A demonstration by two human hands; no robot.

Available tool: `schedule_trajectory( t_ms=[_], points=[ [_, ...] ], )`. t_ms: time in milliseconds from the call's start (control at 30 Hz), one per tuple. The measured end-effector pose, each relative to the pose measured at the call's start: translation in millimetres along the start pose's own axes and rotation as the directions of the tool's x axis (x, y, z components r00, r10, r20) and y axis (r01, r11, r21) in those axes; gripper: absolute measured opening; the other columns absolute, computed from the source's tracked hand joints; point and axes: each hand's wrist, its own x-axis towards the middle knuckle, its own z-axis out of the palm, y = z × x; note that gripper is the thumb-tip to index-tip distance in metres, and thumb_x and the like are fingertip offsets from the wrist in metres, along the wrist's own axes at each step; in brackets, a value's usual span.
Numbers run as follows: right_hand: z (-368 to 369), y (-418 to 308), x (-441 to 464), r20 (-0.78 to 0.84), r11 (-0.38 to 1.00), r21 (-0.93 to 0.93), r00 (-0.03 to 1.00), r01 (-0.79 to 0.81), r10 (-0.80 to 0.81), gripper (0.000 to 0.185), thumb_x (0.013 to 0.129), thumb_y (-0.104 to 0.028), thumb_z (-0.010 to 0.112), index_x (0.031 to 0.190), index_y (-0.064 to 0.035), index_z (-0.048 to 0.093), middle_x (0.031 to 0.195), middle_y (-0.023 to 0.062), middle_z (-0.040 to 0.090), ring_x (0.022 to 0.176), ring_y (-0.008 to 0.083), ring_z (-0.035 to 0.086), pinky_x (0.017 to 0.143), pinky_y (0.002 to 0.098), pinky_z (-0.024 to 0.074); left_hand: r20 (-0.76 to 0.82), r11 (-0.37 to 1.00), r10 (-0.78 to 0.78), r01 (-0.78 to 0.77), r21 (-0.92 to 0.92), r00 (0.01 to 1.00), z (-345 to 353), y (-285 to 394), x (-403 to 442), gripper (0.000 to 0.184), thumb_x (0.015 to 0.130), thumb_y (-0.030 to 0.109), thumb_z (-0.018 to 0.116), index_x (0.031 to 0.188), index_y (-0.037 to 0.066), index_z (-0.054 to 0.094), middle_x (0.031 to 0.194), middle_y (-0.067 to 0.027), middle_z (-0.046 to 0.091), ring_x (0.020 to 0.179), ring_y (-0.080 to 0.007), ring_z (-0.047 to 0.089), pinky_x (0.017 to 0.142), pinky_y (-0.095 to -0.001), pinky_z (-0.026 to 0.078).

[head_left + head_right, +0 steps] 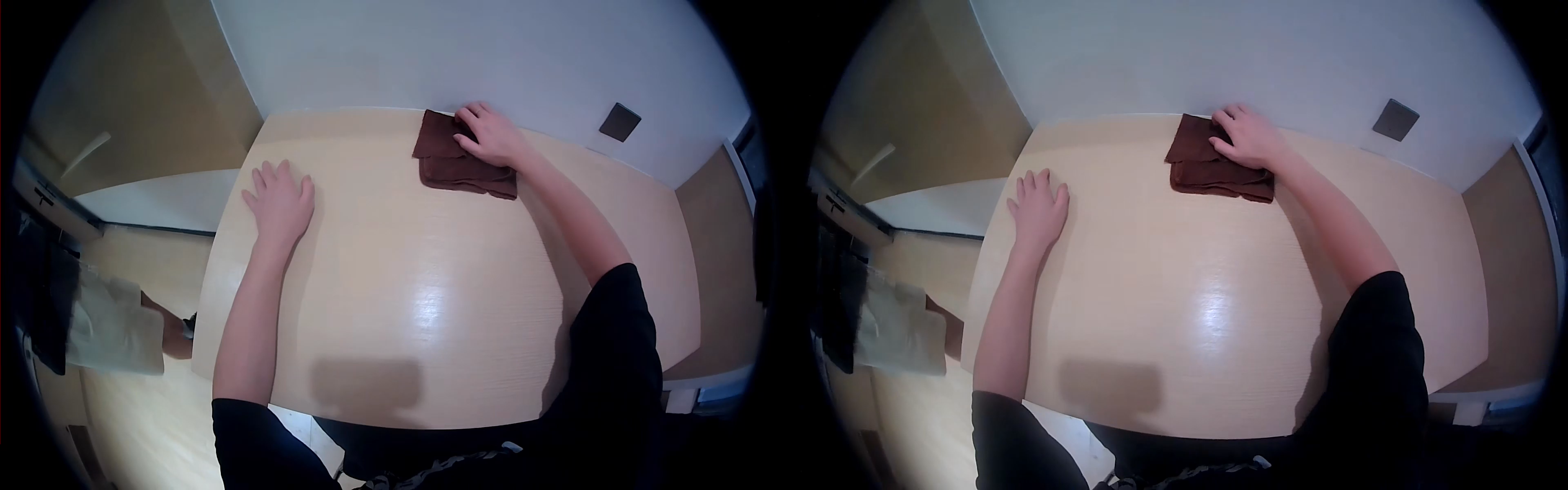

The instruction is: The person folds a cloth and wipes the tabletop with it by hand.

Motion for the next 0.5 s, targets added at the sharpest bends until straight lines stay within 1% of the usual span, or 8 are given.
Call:
schedule_trajectory(
  t_ms=[33,100,233,333,400,433,467,500],
  points=[
    [-0.6,0.1,0.6,0.014,1.000,-0.009,1.000,0.009,-0.009,0.041,0.090,-0.039,0.052,0.111,-0.0049,0.053,0.113,0.0160,0.055,0.109,0.0335,0.050,0.091,0.0445,0.0445,0.004,1.000,-0.006,0.006,0.001,1.000,2.0,-1.2,0.5,0.055,0.092,0.037,0.048,0.133,0.000,0.044,0.140,-0.0249,0.037,0.136,-0.0425,0.026,0.105,-0.0659,0.019],
    [-1.2,0.7,2.9,0.023,0.999,-0.021,0.999,0.029,-0.028,0.041,0.090,-0.039,0.052,0.111,-0.0045,0.053,0.112,0.0161,0.055,0.108,0.0337,0.050,0.091,0.0446,0.0445,-0.044,1.000,0.007,-0.006,0.018,0.999,7.9,-3.6,0.9,0.054,0.092,0.036,0.048,0.133,0.000,0.044,0.140,-0.0249,0.037,0.136,-0.0425,0.027,0.105,-0.0658,0.020],
    [0.2,1.2,3.4,0.009,0.996,-0.069,0.998,0.057,-0.057,0.042,0.090,-0.039,0.050,0.112,-0.0034,0.053,0.111,0.0168,0.055,0.107,0.0344,0.051,0.091,0.0449,0.0444,-0.053,0.999,0.011,-0.009,0.037,0.999,10.6,-3.4,0.9,0.053,0.092,0.036,0.048,0.131,0.000,0.044,0.139,-0.0250,0.038,0.135,-0.0423,0.028,0.103,-0.0659,0.022],
    [-5.7,0.7,5.6,0.049,0.993,-0.095,0.997,0.072,-0.067,0.043,0.091,-0.040,0.050,0.113,-0.0030,0.053,0.111,0.0176,0.056,0.106,0.0352,0.052,0.091,0.0453,0.0444,-0.058,0.999,0.022,-0.020,0.035,0.998,7.9,-1.9,1.3,0.052,0.092,0.037,0.048,0.129,0.000,0.046,0.140,-0.0250,0.038,0.134,-0.0426,0.029,0.102,-0.0658,0.023],
    [-5.0,-2.7,4.5,0.039,0.994,-0.101,0.999,0.041,-0.037,0.043,0.091,-0.040,0.050,0.113,-0.0033,0.053,0.111,0.0176,0.056,0.105,0.0355,0.053,0.091,0.0455,0.0444,0.011,0.999,-0.010,0.009,0.045,1.000,4.4,0.0,5.4,0.052,0.092,0.037,0.048,0.128,0.000,0.046,0.140,-0.0252,0.038,0.135,-0.0434,0.028,0.103,-0.0660,0.021],
    [0.0,-0.3,3.0,0.035,0.995,-0.097,0.999,0.020,-0.017,0.044,0.091,-0.040,0.050,0.114,-0.0035,0.053,0.110,0.0176,0.057,0.105,0.0359,0.053,0.091,0.0456,0.0445,-0.005,0.999,0.006,-0.006,0.035,1.000,3.5,0.5,7.5,0.052,0.092,0.037,0.048,0.128,0.000,0.046,0.140,-0.0252,0.038,0.135,-0.0434,0.028,0.103,-0.0660,0.021],
    [5.9,-0.1,-0.5,-0.052,0.993,-0.120,0.999,0.007,-0.014,0.042,0.091,-0.041,0.050,0.113,-0.0050,0.055,0.111,0.0167,0.058,0.104,0.0354,0.055,0.090,0.0451,0.0452,0.000,0.999,0.001,-0.001,0.035,1.000,4.7,-0.2,7.9,0.052,0.092,0.037,0.048,0.129,0.000,0.046,0.140,-0.0254,0.038,0.135,-0.0437,0.028,0.104,-0.0661,0.021],
    [10.0,-0.8,-5.1,-0.063,0.990,-0.138,0.998,0.001,-0.009,0.042,0.091,-0.041,0.050,0.113,-0.0050,0.055,0.111,0.0167,0.058,0.104,0.0354,0.055,0.090,0.0451,0.0452,0.005,0.999,-0.004,0.003,0.034,1.000,6.3,-1.1,8.0,0.053,0.092,0.038,0.048,0.129,0.000,0.047,0.140,-0.0255,0.038,0.135,-0.0441,0.027,0.105,-0.0662,0.020]
  ],
)
